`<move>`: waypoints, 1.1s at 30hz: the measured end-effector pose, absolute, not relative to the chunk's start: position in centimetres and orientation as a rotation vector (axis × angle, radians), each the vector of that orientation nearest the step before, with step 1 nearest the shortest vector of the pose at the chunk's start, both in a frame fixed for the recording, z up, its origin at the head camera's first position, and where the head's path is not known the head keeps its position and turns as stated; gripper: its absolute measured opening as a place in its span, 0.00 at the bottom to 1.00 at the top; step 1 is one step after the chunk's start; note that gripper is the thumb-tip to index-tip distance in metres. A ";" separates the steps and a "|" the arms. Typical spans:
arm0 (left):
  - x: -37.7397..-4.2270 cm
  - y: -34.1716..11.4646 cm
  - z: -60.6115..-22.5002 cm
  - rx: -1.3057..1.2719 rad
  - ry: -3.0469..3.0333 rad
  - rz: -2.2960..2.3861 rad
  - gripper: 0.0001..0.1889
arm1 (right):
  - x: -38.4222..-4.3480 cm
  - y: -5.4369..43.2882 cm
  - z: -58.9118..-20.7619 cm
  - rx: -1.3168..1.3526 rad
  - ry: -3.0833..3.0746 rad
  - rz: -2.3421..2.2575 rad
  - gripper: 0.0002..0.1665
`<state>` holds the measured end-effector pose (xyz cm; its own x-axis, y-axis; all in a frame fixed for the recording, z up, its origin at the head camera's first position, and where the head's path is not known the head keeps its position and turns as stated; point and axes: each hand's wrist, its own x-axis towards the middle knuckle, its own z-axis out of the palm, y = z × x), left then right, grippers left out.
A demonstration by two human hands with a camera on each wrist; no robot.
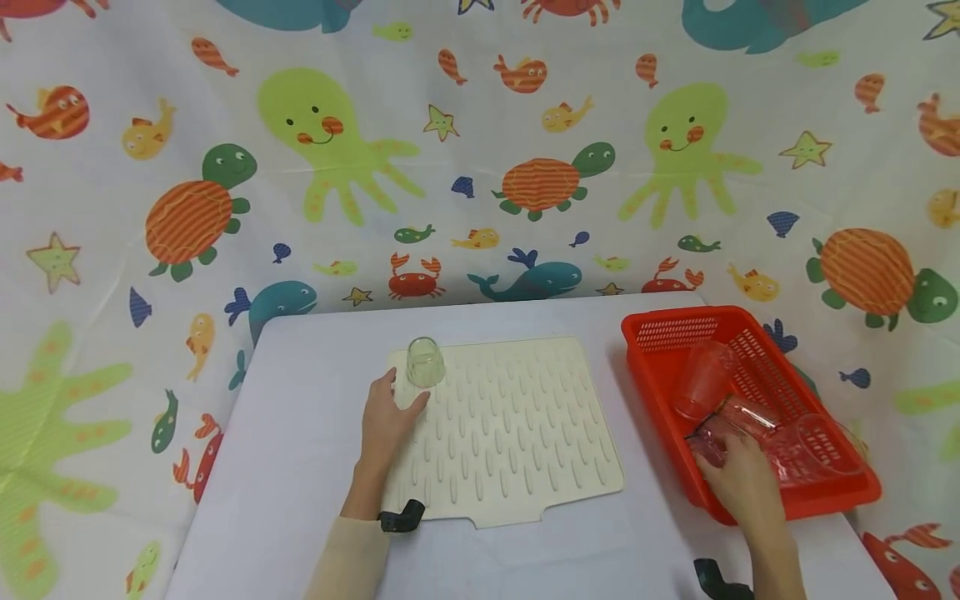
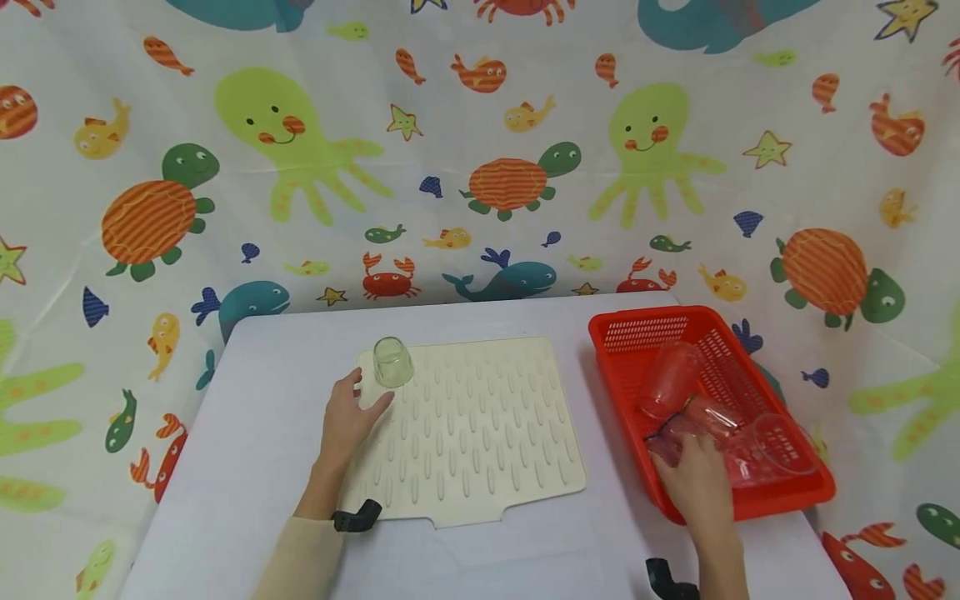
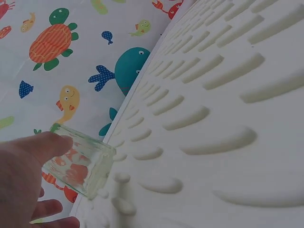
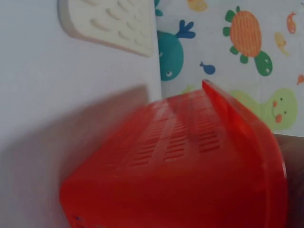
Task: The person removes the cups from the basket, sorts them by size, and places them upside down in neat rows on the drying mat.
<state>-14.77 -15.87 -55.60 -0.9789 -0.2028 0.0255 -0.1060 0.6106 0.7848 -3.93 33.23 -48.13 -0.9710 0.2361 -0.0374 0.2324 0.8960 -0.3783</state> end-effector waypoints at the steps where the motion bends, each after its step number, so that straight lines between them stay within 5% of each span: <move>1: -14.4 -15.9 -55.8 0.271 -2.722 -1.311 0.44 | -4.0 33.5 -48.2 -0.367 -3.095 0.574 0.33; 33: -10.6 -17.3 -57.4 0.373 -2.656 -1.183 0.37 | -4.5 36.1 -48.2 -0.392 -3.327 0.632 0.51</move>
<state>-10.58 -17.34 -57.36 -0.9460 -0.3120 0.0878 -0.1435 0.6460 0.7497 -4.52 36.10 -48.16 -0.9385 0.1715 -0.2998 0.2696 0.9064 -0.3252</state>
